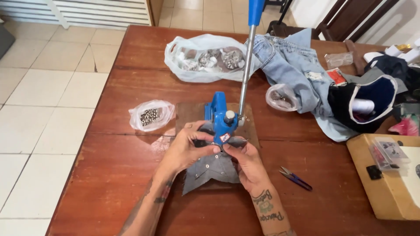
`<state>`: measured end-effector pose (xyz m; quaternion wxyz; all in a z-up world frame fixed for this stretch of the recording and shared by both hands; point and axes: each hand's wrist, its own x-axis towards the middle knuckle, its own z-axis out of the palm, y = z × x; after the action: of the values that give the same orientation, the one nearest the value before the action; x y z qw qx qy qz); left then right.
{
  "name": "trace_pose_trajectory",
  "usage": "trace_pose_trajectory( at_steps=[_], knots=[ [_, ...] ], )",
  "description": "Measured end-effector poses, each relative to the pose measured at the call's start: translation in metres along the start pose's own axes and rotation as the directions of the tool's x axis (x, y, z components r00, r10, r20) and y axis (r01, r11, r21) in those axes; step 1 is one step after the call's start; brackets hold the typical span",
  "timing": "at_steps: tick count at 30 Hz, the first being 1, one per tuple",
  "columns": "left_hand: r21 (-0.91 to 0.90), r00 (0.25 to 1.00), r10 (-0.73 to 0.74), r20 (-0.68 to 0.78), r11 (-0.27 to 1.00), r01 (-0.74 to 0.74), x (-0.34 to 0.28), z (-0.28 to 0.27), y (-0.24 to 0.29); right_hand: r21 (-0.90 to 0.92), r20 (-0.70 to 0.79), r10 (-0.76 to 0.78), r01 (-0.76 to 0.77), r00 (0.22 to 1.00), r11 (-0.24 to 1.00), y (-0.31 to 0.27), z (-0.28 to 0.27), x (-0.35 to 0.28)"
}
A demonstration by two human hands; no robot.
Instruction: Attaching metal rivets to a star-shaped fabric patch using a manual hand press, including positioning the rivets and trimming excess material.
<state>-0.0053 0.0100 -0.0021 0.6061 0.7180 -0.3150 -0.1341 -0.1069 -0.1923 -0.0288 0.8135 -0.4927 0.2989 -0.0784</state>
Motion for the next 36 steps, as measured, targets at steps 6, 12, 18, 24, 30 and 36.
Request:
trace_pose_trajectory(
  at_steps=[6, 12, 18, 24, 30, 36],
  knots=[
    [0.066, 0.999, 0.046, 0.015, 0.997, -0.047, -0.004, -0.003, 0.005, -0.23, 0.046, -0.062, 0.071, 0.997, 0.971, -0.017, -0.023, 0.017],
    [0.134, 0.999, 0.022, 0.026, 0.991, -0.025, -0.003, -0.004, 0.004, -0.848, -0.049, -0.547, 0.255, 0.836, 0.464, -0.073, -0.079, 0.103],
    [0.124, 0.999, 0.019, 0.031, 0.992, -0.023, -0.003, -0.005, 0.008, -0.89, -0.122, -0.362, 0.059, 0.924, 0.451, -0.073, -0.078, 0.142],
    [0.12, 0.999, 0.028, 0.019, 0.992, -0.03, -0.002, -0.005, 0.006, -0.877, -0.001, -0.411, 0.197, 0.912, 0.438, -0.07, -0.078, 0.123],
    [0.105, 0.999, 0.039, 0.0, 0.994, -0.039, -0.003, -0.005, 0.007, -0.602, 0.588, -0.736, 0.79, 0.336, -0.12, -0.047, -0.043, 0.044],
    [0.131, 0.998, -0.04, 0.039, 0.991, 0.035, 0.001, -0.003, -0.008, -0.371, 0.76, -0.649, 0.808, -0.019, -0.458, -0.032, -0.018, 0.011]
  ],
)
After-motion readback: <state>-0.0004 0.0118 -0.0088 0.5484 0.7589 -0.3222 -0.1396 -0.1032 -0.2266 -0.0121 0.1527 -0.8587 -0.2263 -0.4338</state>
